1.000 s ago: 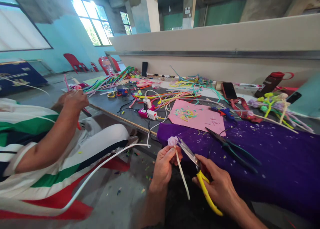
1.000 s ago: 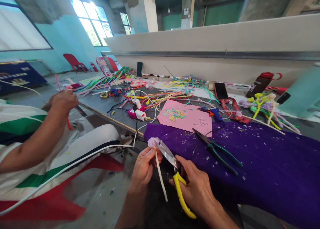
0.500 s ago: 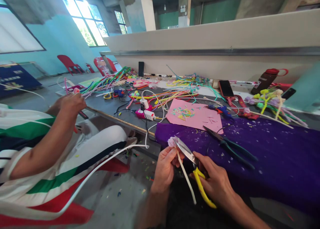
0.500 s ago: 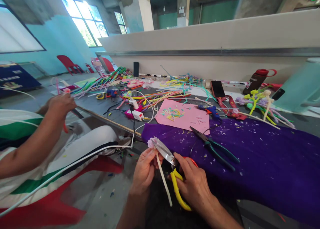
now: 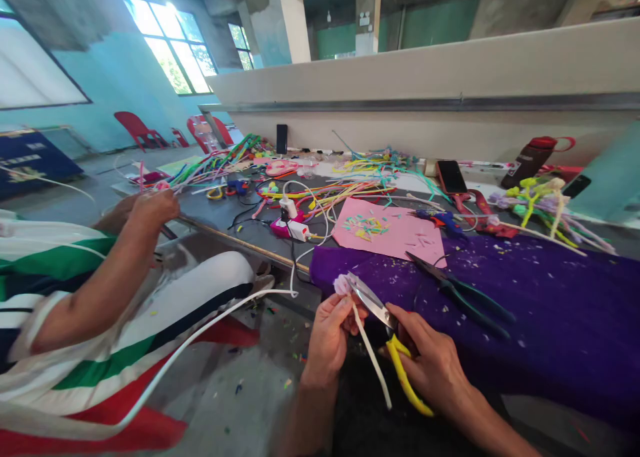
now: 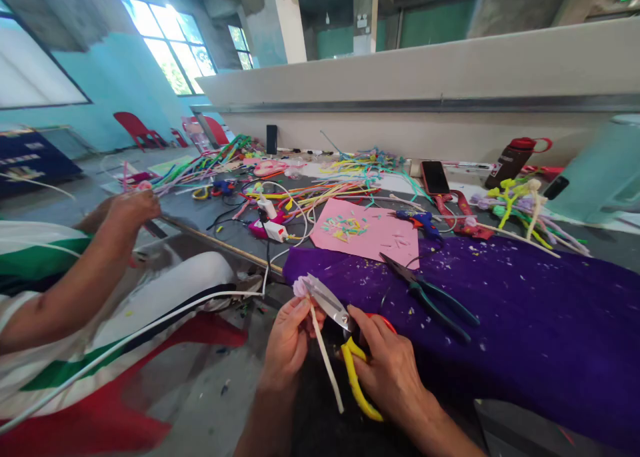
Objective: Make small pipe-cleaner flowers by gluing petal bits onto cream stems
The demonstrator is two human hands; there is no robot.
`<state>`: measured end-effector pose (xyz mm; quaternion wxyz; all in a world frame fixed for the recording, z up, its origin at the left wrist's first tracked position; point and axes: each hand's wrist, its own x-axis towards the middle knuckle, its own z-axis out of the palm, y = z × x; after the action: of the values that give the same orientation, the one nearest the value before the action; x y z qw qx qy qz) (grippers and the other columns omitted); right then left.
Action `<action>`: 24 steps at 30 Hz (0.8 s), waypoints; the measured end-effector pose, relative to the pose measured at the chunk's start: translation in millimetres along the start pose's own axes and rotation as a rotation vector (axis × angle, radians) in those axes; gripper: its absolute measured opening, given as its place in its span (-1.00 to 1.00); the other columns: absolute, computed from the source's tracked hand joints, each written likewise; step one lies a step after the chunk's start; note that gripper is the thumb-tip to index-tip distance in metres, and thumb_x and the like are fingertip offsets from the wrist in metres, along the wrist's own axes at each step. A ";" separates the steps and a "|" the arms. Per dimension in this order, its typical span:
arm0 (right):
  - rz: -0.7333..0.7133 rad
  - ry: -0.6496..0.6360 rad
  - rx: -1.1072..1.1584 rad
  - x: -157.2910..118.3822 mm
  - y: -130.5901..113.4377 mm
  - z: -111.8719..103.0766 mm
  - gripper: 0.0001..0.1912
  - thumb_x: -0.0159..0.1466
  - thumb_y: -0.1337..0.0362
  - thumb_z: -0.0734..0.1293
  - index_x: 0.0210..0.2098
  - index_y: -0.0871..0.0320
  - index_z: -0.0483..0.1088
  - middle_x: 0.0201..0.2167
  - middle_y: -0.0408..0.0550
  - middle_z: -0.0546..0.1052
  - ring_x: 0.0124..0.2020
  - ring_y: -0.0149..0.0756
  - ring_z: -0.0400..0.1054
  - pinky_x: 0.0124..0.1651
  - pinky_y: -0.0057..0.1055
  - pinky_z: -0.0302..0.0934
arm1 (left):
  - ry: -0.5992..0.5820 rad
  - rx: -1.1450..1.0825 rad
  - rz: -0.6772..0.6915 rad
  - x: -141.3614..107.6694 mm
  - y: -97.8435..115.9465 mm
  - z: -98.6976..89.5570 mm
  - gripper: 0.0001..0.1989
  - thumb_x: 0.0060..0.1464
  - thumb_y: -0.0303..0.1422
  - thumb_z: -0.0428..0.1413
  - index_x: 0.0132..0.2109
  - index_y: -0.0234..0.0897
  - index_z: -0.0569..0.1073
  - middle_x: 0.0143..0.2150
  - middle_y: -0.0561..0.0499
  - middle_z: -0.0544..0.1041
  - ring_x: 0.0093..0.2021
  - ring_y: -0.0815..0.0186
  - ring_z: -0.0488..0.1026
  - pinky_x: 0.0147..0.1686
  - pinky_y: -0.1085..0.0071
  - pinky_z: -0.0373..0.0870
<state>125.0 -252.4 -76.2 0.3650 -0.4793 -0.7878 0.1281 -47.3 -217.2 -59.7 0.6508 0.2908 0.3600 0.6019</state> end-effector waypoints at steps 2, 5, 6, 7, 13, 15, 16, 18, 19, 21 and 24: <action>0.003 -0.004 0.003 -0.7 1.5 1.2 -0.45 0.20 0.24 0.29 0.15 0.15 0.12 -0.38 -0.08 0.38 -0.43 -0.36 0.31 -0.40 -0.47 0.23 | 0.004 -0.003 0.002 0.1 -0.1 0.0 -0.83 -0.09 -0.31 0.19 -0.43 -0.36 0.50 -0.61 0.03 0.47 -0.65 0.50 0.29 -0.66 0.61 0.14; -0.005 -0.008 0.016 -1.1 2.9 2.3 -0.46 0.22 0.24 0.28 0.16 0.15 0.10 -0.39 -0.09 0.37 -0.44 -0.36 0.31 -0.41 -0.47 0.22 | 0.006 -0.002 -0.006 0.0 -0.2 -0.4 -0.83 -0.08 -0.31 0.18 -0.41 -0.36 0.49 -0.60 0.02 0.47 -0.65 0.50 0.30 -0.66 0.61 0.14; -0.007 -0.009 0.018 -1.1 3.2 2.5 -0.46 0.22 0.24 0.27 0.16 0.16 0.10 -0.40 -0.10 0.37 -0.44 -0.37 0.30 -0.41 -0.47 0.22 | 0.006 0.000 -0.008 -0.1 -0.2 -0.6 -0.83 -0.08 -0.31 0.18 -0.41 -0.36 0.49 -0.59 0.02 0.47 -0.64 0.50 0.30 -0.66 0.61 0.14; -0.010 -0.011 0.019 -1.1 3.3 2.6 -0.46 0.22 0.25 0.27 0.16 0.15 0.10 -0.40 -0.10 0.37 -0.44 -0.37 0.30 -0.41 -0.47 0.21 | 0.003 0.001 -0.009 -0.1 -0.2 -0.7 -0.83 -0.08 -0.31 0.18 -0.41 -0.36 0.49 -0.59 0.01 0.48 -0.64 0.49 0.30 -0.66 0.61 0.14; 0.072 -0.038 0.087 0.2 0.5 -3.2 -0.45 0.16 0.27 0.31 0.13 0.07 0.13 -0.41 -0.16 0.38 -0.45 -0.40 0.31 -0.38 -0.48 0.22 | -0.034 -0.005 0.010 -0.2 2.5 -1.9 -0.83 -0.07 -0.30 0.17 -0.41 -0.36 0.50 -0.59 0.02 0.46 -0.64 0.50 0.29 -0.66 0.61 0.12; 0.127 -0.075 0.115 1.3 -2.0 -7.3 -0.44 0.14 0.29 0.33 0.11 0.03 0.14 -0.40 -0.19 0.39 -0.45 -0.41 0.31 -0.37 -0.48 0.23 | -0.046 -0.004 0.024 -0.1 4.2 -3.1 -0.82 -0.07 -0.30 0.17 -0.42 -0.38 0.50 -0.61 0.03 0.45 -0.64 0.50 0.28 -0.66 0.61 0.12; 0.143 -0.097 0.119 1.9 -3.2 -9.3 -0.44 0.13 0.29 0.33 0.11 0.02 0.14 -0.39 -0.19 0.40 -0.45 -0.41 0.31 -0.37 -0.48 0.22 | -0.047 -0.003 0.031 -0.1 5.0 -4.0 -0.82 -0.07 -0.31 0.17 -0.42 -0.38 0.50 -0.62 0.03 0.44 -0.64 0.51 0.28 -0.65 0.61 0.12; 0.150 -0.135 0.112 2.6 -5.2 -12.1 -0.43 0.12 0.30 0.33 0.11 0.01 0.14 -0.42 -0.21 0.38 -0.47 -0.41 0.29 -0.38 -0.48 0.21 | -0.040 0.001 0.044 -0.1 6.5 -6.3 -0.83 -0.06 -0.32 0.17 -0.43 -0.38 0.51 -0.63 0.04 0.44 -0.64 0.51 0.29 -0.63 0.61 0.14; 0.145 -0.145 0.109 2.6 -5.9 -12.9 -0.42 0.11 0.30 0.33 0.11 0.01 0.14 -0.43 -0.21 0.37 -0.48 -0.41 0.29 -0.39 -0.47 0.21 | -0.038 0.008 0.049 -0.2 7.1 -7.5 -0.84 -0.05 -0.33 0.17 -0.43 -0.38 0.51 -0.63 0.04 0.44 -0.64 0.51 0.29 -0.62 0.61 0.15; 0.136 -0.146 0.106 2.4 -6.3 -13.1 -0.41 0.11 0.30 0.33 0.12 0.01 0.13 -0.43 -0.21 0.35 -0.48 -0.40 0.28 -0.40 -0.47 0.20 | -0.041 0.028 0.054 -0.6 7.7 -10.0 -0.85 -0.04 -0.35 0.16 -0.44 -0.38 0.51 -0.63 0.04 0.44 -0.63 0.52 0.29 -0.60 0.62 0.16; 0.114 -0.124 0.091 1.8 -5.6 -11.3 -0.41 0.12 0.29 0.33 0.12 0.01 0.12 -0.44 -0.21 0.34 -0.48 -0.40 0.28 -0.41 -0.46 0.19 | -0.057 0.054 0.042 -1.5 7.2 -12.7 -0.86 -0.04 -0.37 0.16 -0.43 -0.38 0.52 -0.63 0.04 0.45 -0.63 0.53 0.30 -0.59 0.62 0.16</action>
<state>128.7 -255.3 -64.4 0.3290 -0.4974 -0.7738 0.2135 -61.8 -218.6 -61.0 0.6397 0.3327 0.3514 0.5971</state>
